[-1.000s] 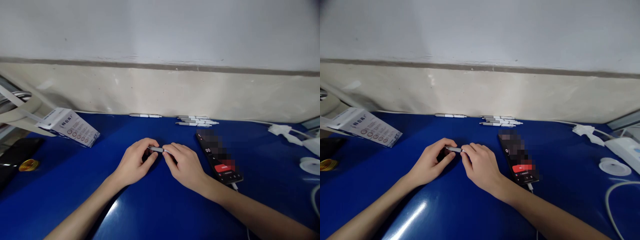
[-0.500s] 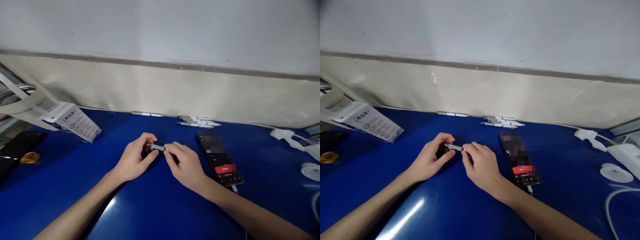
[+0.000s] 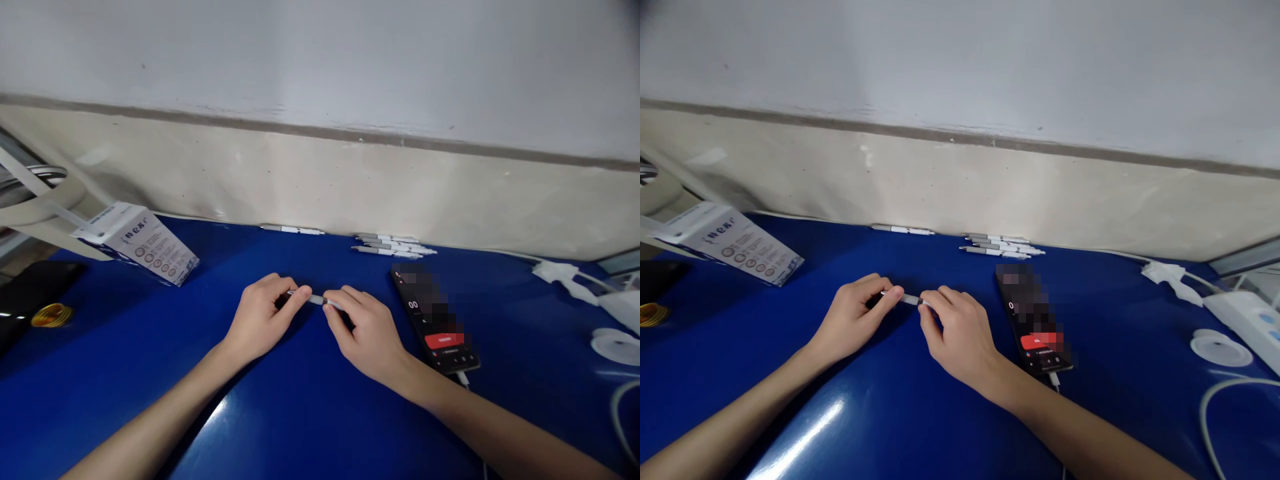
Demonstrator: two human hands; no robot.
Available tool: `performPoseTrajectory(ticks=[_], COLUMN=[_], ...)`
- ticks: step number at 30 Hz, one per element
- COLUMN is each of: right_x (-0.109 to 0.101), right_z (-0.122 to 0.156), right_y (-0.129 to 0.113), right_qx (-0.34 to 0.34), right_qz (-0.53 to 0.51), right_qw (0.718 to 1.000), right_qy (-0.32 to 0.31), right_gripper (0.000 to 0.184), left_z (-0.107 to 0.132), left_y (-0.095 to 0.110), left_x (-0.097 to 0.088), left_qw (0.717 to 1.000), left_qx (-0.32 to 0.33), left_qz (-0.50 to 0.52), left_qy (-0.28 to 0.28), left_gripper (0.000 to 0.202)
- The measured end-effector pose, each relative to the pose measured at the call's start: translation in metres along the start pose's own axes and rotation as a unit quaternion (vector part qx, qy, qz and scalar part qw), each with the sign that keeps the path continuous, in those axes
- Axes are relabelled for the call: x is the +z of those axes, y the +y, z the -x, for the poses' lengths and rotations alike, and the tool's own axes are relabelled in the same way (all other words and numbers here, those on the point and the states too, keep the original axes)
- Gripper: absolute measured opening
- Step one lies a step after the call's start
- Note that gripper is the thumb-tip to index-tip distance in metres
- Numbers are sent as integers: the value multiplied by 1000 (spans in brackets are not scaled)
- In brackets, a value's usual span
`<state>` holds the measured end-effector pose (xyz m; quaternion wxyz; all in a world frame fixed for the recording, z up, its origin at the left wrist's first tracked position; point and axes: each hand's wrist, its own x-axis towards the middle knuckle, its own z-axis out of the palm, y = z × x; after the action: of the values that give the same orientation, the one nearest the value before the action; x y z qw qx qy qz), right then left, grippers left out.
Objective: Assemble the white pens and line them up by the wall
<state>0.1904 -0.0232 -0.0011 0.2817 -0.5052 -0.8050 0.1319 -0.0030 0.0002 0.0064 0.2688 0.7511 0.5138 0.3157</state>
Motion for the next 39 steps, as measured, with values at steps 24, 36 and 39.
performPoseTrajectory(ticks=[24,36,39], right_x=[-2,-3,-2], right_z=[0,0,0], right_y=[0,0,0], right_qx=[35,42,46], right_qz=[-39,-45,-50], right_qw=[999,998,998], right_qy=[-4,11,19], right_gripper=[17,18,18], left_z=[1,1,1], left_y=[-2,-2,-4], left_x=[1,-1,0], left_qw=[997,981,970], left_qx=[57,-28,-49], left_qz=[55,86,88], left_qy=[10,171,221], left_gripper=[13,16,17])
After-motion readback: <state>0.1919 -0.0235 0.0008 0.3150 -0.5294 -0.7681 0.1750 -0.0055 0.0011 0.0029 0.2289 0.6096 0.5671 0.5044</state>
